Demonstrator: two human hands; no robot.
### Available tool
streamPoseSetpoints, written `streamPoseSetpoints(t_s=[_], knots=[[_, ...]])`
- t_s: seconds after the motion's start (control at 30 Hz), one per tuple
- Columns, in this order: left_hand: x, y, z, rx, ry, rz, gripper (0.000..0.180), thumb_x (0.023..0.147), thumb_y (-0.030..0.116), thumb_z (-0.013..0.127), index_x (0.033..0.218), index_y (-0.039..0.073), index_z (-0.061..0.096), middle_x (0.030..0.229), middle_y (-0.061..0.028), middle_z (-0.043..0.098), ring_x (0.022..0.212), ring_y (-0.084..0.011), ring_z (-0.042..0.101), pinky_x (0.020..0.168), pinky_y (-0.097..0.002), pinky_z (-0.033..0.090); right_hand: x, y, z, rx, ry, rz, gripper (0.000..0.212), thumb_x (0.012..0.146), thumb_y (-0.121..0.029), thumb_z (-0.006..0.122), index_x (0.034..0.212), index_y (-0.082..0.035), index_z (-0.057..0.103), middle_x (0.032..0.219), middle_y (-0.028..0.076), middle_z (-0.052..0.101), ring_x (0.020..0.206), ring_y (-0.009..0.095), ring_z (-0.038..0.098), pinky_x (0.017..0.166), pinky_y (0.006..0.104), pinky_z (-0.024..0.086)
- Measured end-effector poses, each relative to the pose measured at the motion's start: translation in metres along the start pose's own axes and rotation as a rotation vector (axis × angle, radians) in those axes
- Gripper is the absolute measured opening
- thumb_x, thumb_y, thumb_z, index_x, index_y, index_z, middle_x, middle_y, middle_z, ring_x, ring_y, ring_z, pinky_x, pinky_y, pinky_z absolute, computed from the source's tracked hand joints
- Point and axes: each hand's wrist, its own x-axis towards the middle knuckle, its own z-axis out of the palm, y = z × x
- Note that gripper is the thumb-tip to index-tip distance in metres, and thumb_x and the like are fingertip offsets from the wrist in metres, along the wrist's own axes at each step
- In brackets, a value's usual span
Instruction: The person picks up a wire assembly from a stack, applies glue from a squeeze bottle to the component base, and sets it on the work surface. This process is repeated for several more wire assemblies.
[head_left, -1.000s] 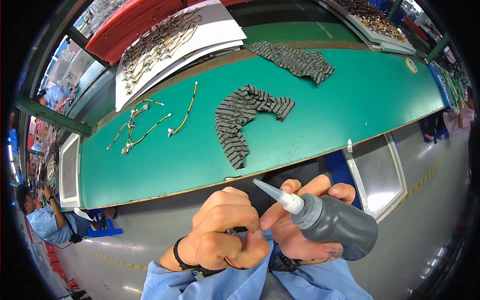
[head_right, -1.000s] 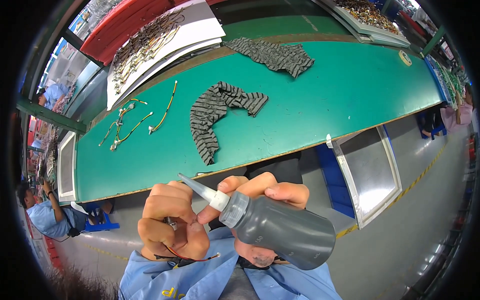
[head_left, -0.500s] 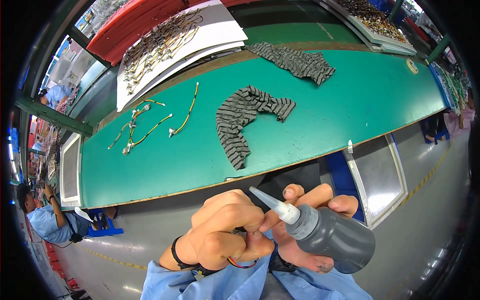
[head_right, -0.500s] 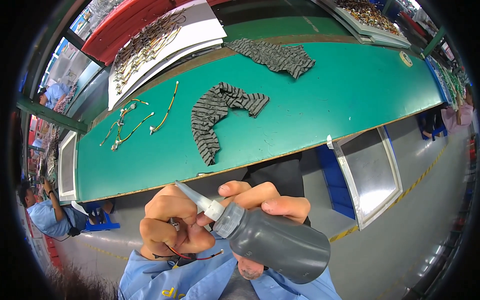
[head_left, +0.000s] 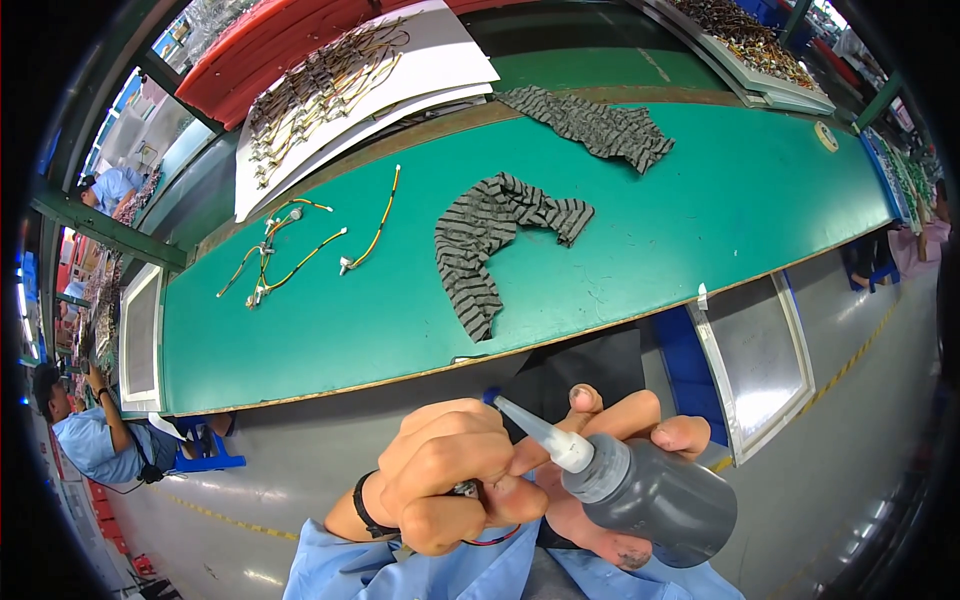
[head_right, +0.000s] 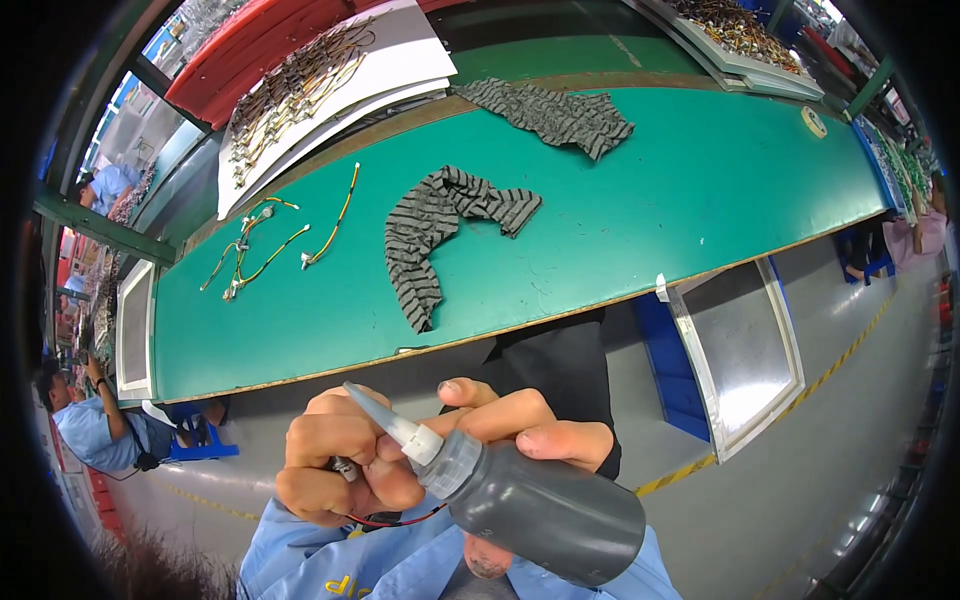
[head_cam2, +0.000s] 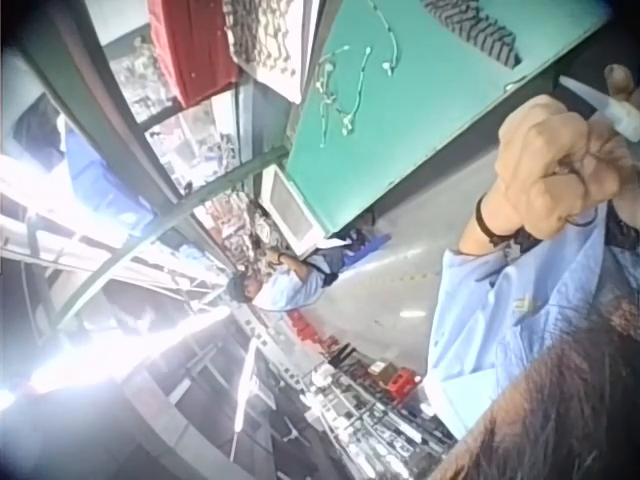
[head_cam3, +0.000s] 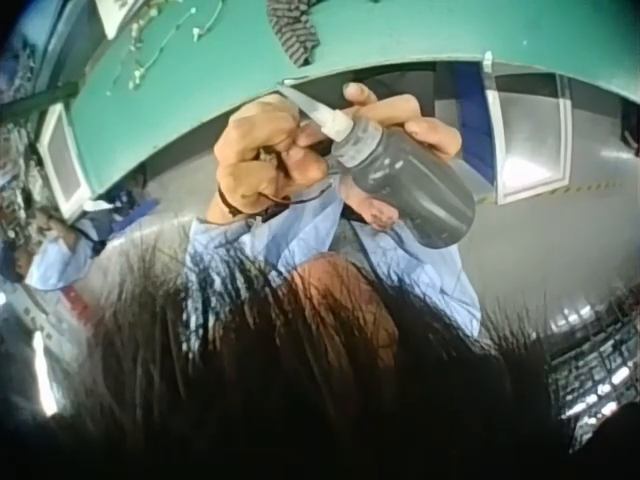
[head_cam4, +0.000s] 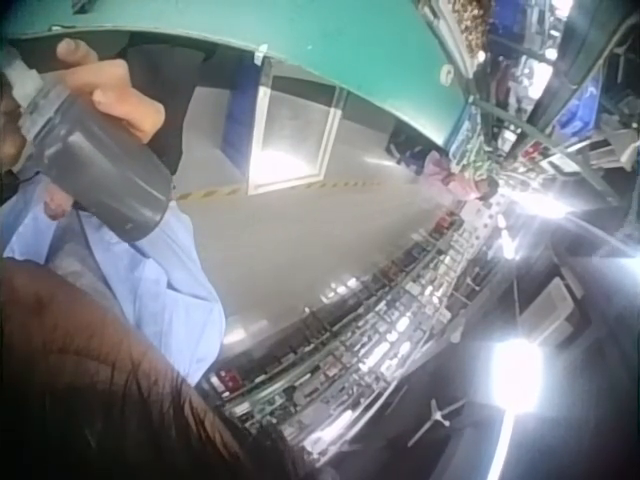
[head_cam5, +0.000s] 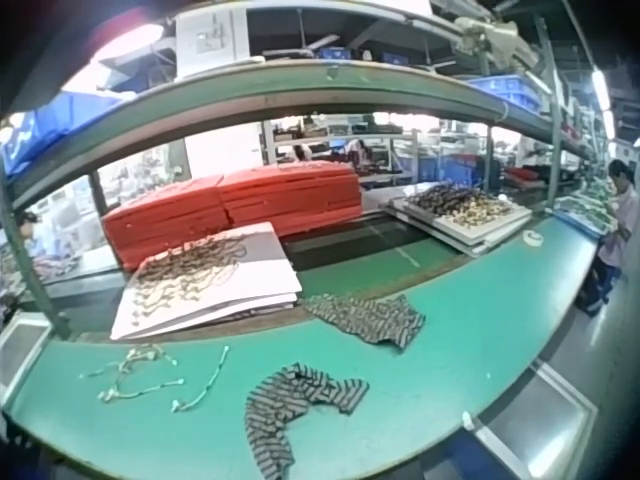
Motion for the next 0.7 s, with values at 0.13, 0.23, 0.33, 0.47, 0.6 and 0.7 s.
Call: streamPoseSetpoints(t_s=[0.13,0.23,0.33,0.47,0.6,0.7], knots=[[-0.001,0.000,0.003,-0.010,0.057,-0.005,0.039,0.064,-0.013,0.061,0.079,0.005,0.031,0.078,-0.0128,0.052,0.049,-0.0183,0.050,0.038,-0.0296,0.042,0.001,0.003,-0.013,-0.025,-0.096,0.001,0.077,0.075,-0.053,0.071,0.124,-0.009,0.031,0.086,0.011,0.048,0.067,0.025,0.061,0.098,0.0421,0.036],[-0.001,0.000,0.004,-0.032,0.062,-0.008,0.038,0.065,-0.013,0.061,0.080,0.005,0.031,0.079,-0.0134,0.052,0.050,-0.0189,0.050,0.039,-0.0309,0.043,0.002,0.002,-0.013,-0.014,-0.108,0.033,0.077,0.077,-0.054,0.069,0.125,-0.009,0.029,0.088,0.011,0.046,0.069,0.030,0.064,0.101,0.0414,0.034],[-0.004,-0.001,0.001,-0.012,0.097,-0.022,0.039,0.065,-0.012,0.062,0.080,0.006,0.031,0.082,-0.0136,0.052,0.052,-0.0193,0.050,0.042,-0.0323,0.043,0.002,0.002,-0.012,0.036,-0.037,0.108,0.077,0.078,-0.054,0.067,0.126,-0.009,0.028,0.090,0.011,0.044,0.070,0.035,0.066,0.104,0.0408,0.032],[0.003,-0.002,0.001,0.050,0.060,-0.072,0.040,0.064,-0.012,0.063,0.080,0.006,0.030,0.085,-0.0138,0.052,0.053,-0.0193,0.049,0.044,-0.0326,0.043,0.004,0.007,-0.019,0.043,-0.142,0.075,0.077,0.079,-0.055,0.065,0.127,-0.009,0.026,0.093,0.012,0.044,0.068,0.039,0.066,0.105,0.0414,0.032],[0.004,-0.003,0.000,0.017,0.051,-0.084,0.041,0.064,-0.013,0.063,0.079,0.006,0.030,0.083,-0.0134,0.053,0.053,-0.0187,0.049,0.042,-0.0312,0.041,0.003,0.002,-0.014,0.042,-0.036,0.148,0.079,0.079,-0.055,0.065,0.128,-0.008,0.025,0.092,0.012,0.044,0.066,0.037,0.066,0.104,0.0421,0.033],[0.008,-0.004,0.001,0.015,0.042,-0.077,0.040,0.064,-0.013,0.063,0.079,0.006,0.030,0.081,-0.0136,0.054,0.053,-0.0180,0.048,0.041,-0.0301,0.040,0.004,0.005,-0.018,0.000,-0.074,0.100,0.077,0.080,-0.054,0.065,0.128,-0.007,0.026,0.091,0.011,0.044,0.066,0.035,0.066,0.103,0.0428,0.034]])
